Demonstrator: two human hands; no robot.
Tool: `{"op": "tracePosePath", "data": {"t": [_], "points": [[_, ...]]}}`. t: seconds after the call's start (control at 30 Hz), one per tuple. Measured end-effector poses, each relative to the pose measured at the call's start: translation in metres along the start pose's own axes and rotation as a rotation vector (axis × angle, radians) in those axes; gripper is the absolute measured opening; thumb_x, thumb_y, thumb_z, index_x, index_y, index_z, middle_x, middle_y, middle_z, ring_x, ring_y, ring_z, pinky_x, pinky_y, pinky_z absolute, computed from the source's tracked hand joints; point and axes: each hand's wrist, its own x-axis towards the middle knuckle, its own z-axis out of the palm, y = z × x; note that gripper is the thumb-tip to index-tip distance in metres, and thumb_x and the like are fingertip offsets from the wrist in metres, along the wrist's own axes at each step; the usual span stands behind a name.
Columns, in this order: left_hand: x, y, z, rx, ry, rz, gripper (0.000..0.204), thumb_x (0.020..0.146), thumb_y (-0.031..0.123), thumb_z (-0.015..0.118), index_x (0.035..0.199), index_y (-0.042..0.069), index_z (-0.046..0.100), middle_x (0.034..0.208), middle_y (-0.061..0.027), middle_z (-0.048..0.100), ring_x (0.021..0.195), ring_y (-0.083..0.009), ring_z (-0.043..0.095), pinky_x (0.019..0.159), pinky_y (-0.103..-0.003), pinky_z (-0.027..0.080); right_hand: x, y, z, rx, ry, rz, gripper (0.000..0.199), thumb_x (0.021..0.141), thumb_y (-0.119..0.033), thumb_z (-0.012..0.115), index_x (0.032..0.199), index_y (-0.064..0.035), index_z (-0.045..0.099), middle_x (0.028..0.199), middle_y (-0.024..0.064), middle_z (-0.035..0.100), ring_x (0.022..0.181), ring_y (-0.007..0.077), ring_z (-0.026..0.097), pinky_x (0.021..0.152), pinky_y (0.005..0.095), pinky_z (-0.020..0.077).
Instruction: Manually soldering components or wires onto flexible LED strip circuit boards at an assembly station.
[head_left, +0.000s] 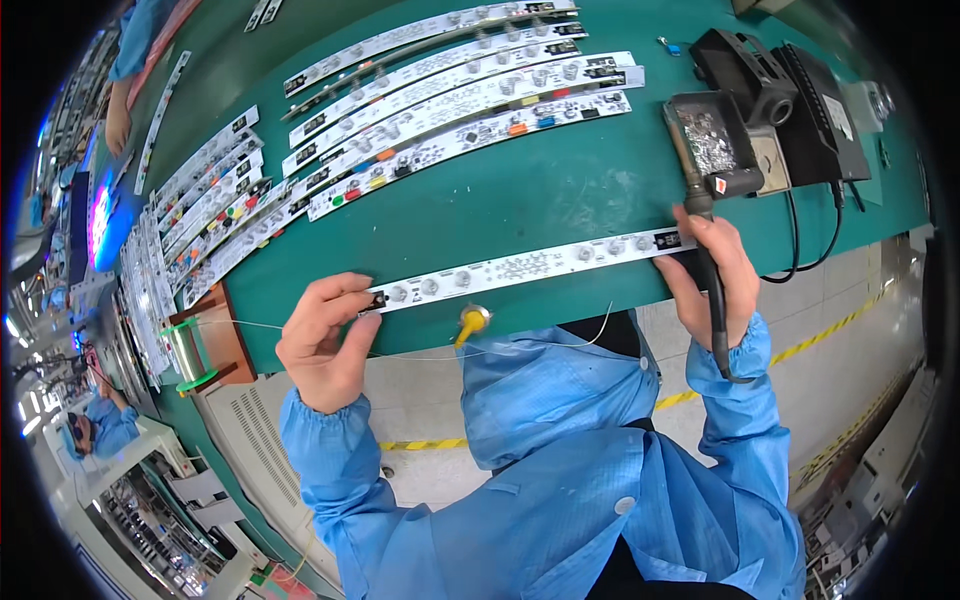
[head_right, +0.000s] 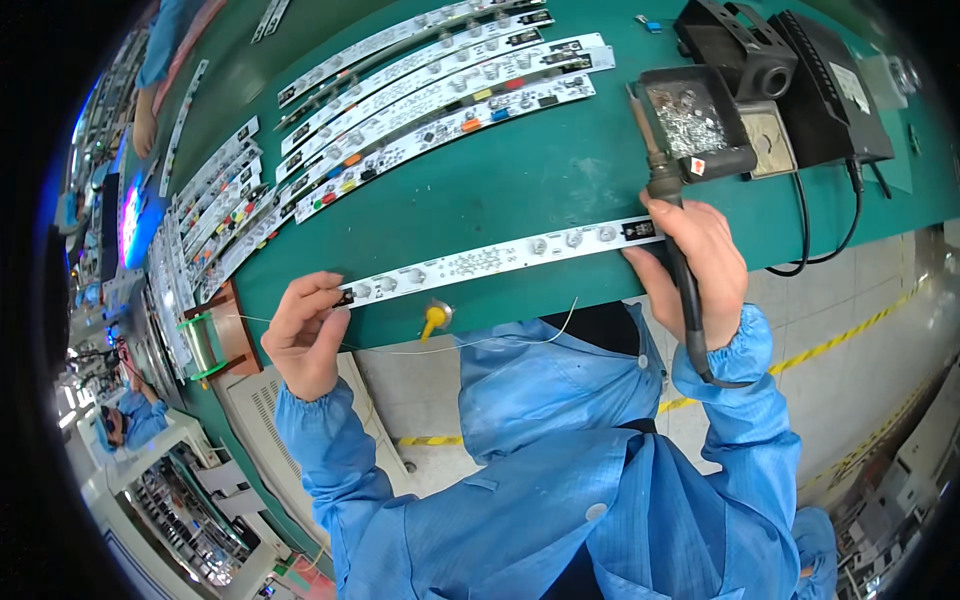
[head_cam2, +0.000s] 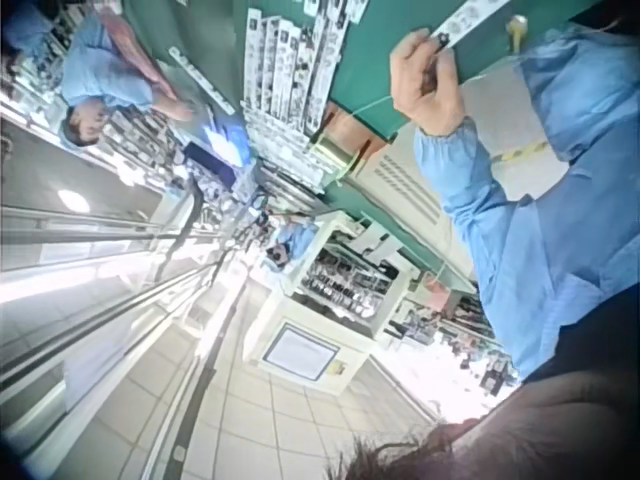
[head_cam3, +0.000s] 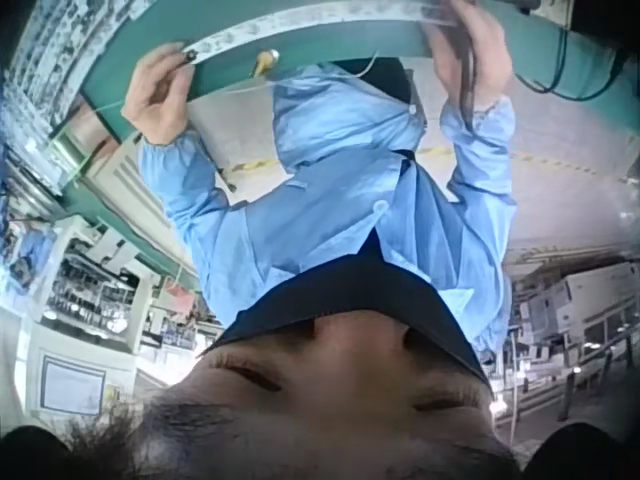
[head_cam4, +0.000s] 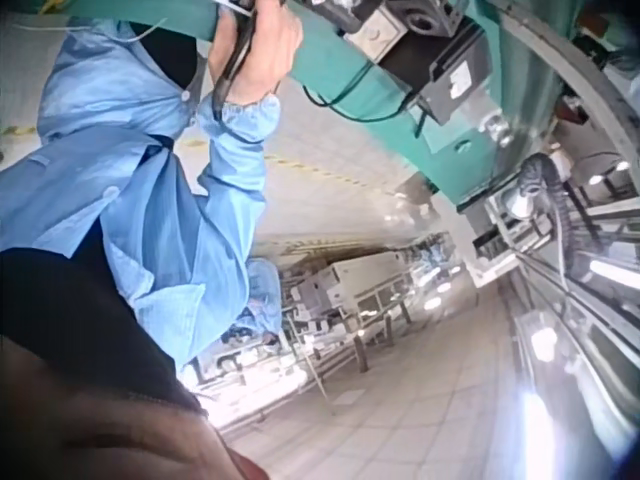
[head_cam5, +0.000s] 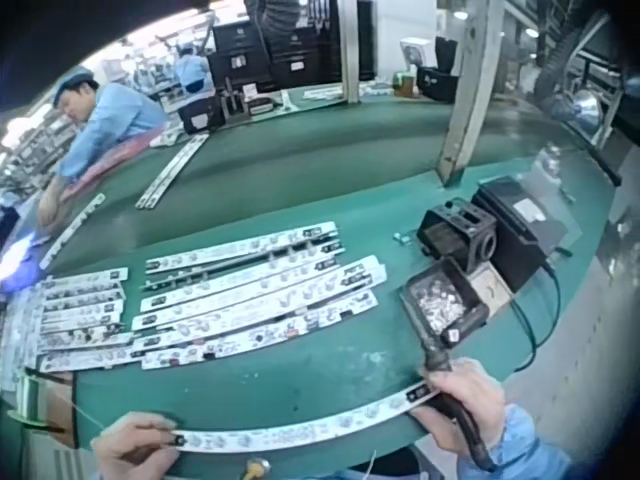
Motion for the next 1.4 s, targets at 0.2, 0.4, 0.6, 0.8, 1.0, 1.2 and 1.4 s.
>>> {"op": "tracePosePath", "data": {"t": [0.2, 0.4, 0.6, 0.8, 1.0, 1.2, 1.4], "points": [[0.001, 0.000, 0.000, -0.123, 0.094, -0.139, 0.030, 0.070, -0.017, 0.065, 0.098, -0.006, 0.067, 0.107, -0.0158, 0.063, 0.082, -0.0139, 0.063, 0.070, -0.022, 0.052, 0.007, 0.002, -0.004, -0.135, -0.044, -0.129, 0.054, 0.064, 0.008, 0.075, 0.113, 0.0011, 0.054, 0.106, 0.0208, 0.065, 0.097, 0.0350, 0.062, 0.084, 0.0411, 0.0483], [-0.002, -0.008, -0.010, -0.229, 0.089, -0.126, 0.028, 0.068, -0.017, 0.067, 0.093, -0.005, 0.069, 0.097, -0.0154, 0.067, 0.080, -0.0126, 0.063, 0.065, -0.019, 0.050, -0.010, 0.004, -0.012, 0.307, -0.073, 0.114, 0.054, 0.071, 0.012, 0.068, 0.119, -0.0026, 0.050, 0.110, 0.0201, 0.061, 0.100, 0.0258, 0.059, 0.087, 0.0346, 0.0455], [-0.005, -0.001, -0.019, -0.154, 0.089, -0.186, 0.027, 0.066, -0.013, 0.069, 0.092, -0.005, 0.070, 0.096, -0.0149, 0.068, 0.078, -0.0140, 0.064, 0.067, -0.021, 0.050, -0.016, -0.004, -0.017, 0.642, 0.039, 0.407, 0.050, 0.074, 0.008, 0.064, 0.121, -0.0017, 0.050, 0.109, 0.0172, 0.062, 0.104, 0.0253, 0.059, 0.092, 0.0362, 0.0435], [-0.006, 0.007, -0.023, -0.291, 0.060, -0.165, 0.026, 0.071, -0.012, 0.065, 0.095, -0.005, 0.071, 0.100, -0.0173, 0.068, 0.084, -0.0181, 0.066, 0.071, -0.025, 0.053, -0.022, 0.012, -0.025, 0.665, -0.029, 0.368, 0.048, 0.081, -0.004, 0.065, 0.126, -0.0021, 0.048, 0.109, 0.0166, 0.064, 0.105, 0.0226, 0.057, 0.095, 0.0345, 0.0399], [-0.005, 0.006, -0.027, -0.299, 0.038, -0.117, 0.023, 0.072, -0.011, 0.065, 0.093, -0.004, 0.071, 0.099, -0.0177, 0.069, 0.083, -0.0188, 0.066, 0.071, -0.025, 0.053, -0.018, 0.013, -0.022, 0.631, -0.032, 0.390, 0.044, 0.081, -0.002, 0.066, 0.122, -0.0020, 0.051, 0.105, 0.0174, 0.065, 0.099, 0.0212, 0.062, 0.084, 0.0294, 0.0463], [0.001, 0.008, -0.031, -0.242, 0.033, -0.095, 0.018, 0.072, -0.010, 0.064, 0.088, -0.005, 0.071, 0.095, -0.0192, 0.068, 0.077, -0.0177, 0.065, 0.065, -0.024, 0.051, -0.014, 0.003, -0.021, 0.701, 0.000, 0.439, 0.041, 0.080, 0.002, 0.065, 0.119, -0.0018, 0.052, 0.103, 0.0173, 0.066, 0.097, 0.0226, 0.063, 0.082, 0.0292, 0.0470], [0.002, 0.042, -0.021, -0.002, 0.063, 0.071, 0.025, 0.069, -0.011, 0.062, 0.093, -0.007, 0.068, 0.092, -0.0194, 0.067, 0.085, -0.0234, 0.065, 0.073, -0.030, 0.052, -0.005, 0.000, -0.019, 0.741, 0.075, 0.502, 0.043, 0.083, -0.004, 0.060, 0.124, 0.0015, 0.047, 0.106, 0.0177, 0.065, 0.096, 0.0196, 0.062, 0.087, 0.0294, 0.0459]]}}
